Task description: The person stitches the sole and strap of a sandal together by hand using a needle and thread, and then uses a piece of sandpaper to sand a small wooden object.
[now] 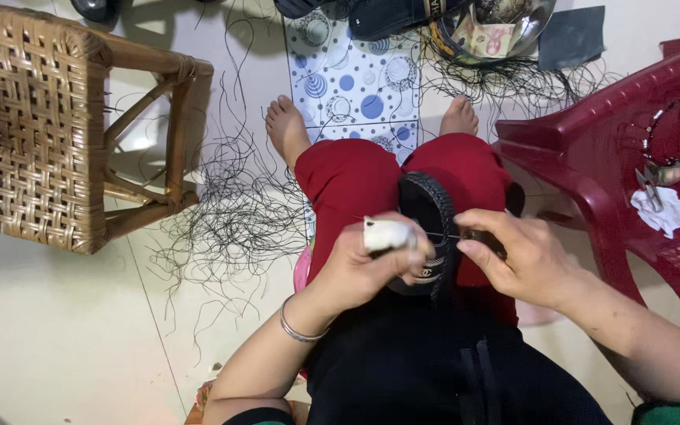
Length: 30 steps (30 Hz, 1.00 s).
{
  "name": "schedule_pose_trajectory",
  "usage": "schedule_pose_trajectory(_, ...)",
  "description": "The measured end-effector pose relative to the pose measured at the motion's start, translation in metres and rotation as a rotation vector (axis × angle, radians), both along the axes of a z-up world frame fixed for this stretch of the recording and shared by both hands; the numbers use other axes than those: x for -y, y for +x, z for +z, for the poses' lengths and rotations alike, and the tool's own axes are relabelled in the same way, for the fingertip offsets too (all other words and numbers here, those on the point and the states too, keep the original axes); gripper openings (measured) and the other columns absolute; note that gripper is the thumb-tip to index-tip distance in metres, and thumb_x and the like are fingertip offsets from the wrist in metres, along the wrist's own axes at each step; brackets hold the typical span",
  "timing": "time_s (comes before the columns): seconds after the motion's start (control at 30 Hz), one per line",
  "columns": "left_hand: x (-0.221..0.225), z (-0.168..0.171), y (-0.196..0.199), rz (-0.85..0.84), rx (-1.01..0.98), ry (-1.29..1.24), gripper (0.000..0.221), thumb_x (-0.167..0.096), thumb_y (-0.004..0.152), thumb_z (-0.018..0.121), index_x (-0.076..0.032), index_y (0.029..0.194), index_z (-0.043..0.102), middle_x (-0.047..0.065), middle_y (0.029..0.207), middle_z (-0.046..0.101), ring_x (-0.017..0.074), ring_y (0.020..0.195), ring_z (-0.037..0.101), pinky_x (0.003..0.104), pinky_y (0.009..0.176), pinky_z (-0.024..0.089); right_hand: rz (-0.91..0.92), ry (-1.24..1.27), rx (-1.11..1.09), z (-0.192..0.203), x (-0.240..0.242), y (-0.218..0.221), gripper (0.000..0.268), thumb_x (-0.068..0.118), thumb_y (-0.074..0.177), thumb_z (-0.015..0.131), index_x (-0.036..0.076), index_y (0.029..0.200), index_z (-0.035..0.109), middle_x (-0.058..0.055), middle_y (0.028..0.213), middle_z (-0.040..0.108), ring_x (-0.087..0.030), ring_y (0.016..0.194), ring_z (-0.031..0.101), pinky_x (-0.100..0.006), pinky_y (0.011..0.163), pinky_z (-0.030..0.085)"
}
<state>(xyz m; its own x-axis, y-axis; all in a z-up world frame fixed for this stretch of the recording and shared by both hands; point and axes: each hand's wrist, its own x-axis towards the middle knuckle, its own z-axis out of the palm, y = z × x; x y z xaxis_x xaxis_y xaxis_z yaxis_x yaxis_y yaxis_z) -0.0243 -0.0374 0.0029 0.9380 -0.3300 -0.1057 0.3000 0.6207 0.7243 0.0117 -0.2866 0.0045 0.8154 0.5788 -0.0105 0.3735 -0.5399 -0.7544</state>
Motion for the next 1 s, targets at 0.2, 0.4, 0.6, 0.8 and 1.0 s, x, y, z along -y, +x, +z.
schedule_pose_trajectory(0.2, 0.006, 0.020, 0.013, 0.069, 0.416, 1.082, 0.016, -0.008, 0.094, 0.068, 0.007, 0.099, 0.063, 0.019, 0.072, 0.063, 0.0397, 0.062, 0.070, 0.047, 0.050, 0.056, -0.180, 0.099, -0.039, -0.013, -0.005, -0.026, 0.033, 0.014, 0.091, 0.072, 0.001, 0.121, 0.066, -0.006, 0.089, 0.081, -0.026, 0.081, 0.078, -0.035, 0.074, 0.061)
schedule_pose_trajectory(0.4, 0.006, -0.023, 0.001, -0.076, 1.187, 1.318, 0.029, -0.023, 0.092, 0.050, 0.003, 0.095, 0.061, 0.015, 0.079, 0.053, 0.0313, 0.064, 0.060, 0.042, 0.052, 0.057, -0.202, 0.047, 0.147, 0.021, -0.024, -0.016, 0.034, 0.021, 0.101, 0.054, 0.000, 0.121, 0.072, -0.008, 0.094, 0.080, -0.028, 0.073, 0.076, -0.036, 0.064, 0.061)
schedule_pose_trajectory(0.6, -0.005, -0.004, 0.005, -0.171, 1.407, 1.470, 0.056, -0.009, 0.110, 0.056, -0.013, 0.161, 0.035, 0.001, 0.086, 0.038, 0.0204, 0.073, 0.048, 0.033, 0.053, 0.045, 0.463, -0.648, 0.361, 0.041, 0.029, 0.009, 0.067, 0.021, 0.094, 0.062, 0.011, 0.157, 0.041, 0.000, 0.083, 0.063, -0.014, 0.080, 0.062, -0.032, 0.046, 0.058)
schedule_pose_trajectory(0.8, -0.027, -0.021, -0.020, -0.005, 0.811, 1.098, 0.044, 0.000, 0.111, 0.057, -0.002, 0.153, 0.045, 0.003, 0.081, 0.039, 0.0250, 0.068, 0.046, 0.045, 0.060, 0.042, 0.553, -0.888, -0.316, 0.044, 0.074, 0.035, 0.071, 0.045, 0.098, 0.043, 0.058, 0.161, 0.011, 0.019, 0.080, 0.067, -0.004, 0.044, 0.047, -0.020, 0.033, 0.045)
schedule_pose_trajectory(1.0, -0.009, 0.005, -0.006, 0.388, 0.636, 1.185, 0.041, -0.013, 0.101, 0.070, 0.007, 0.132, 0.051, 0.020, 0.119, 0.062, 0.0385, 0.108, 0.063, 0.048, 0.095, 0.056, 0.043, -0.839, -0.264, 0.041, 0.091, 0.007, 0.059, 0.052, 0.088, 0.057, 0.061, 0.146, 0.050, 0.012, 0.082, 0.067, -0.008, 0.061, 0.065, -0.030, 0.066, 0.065)
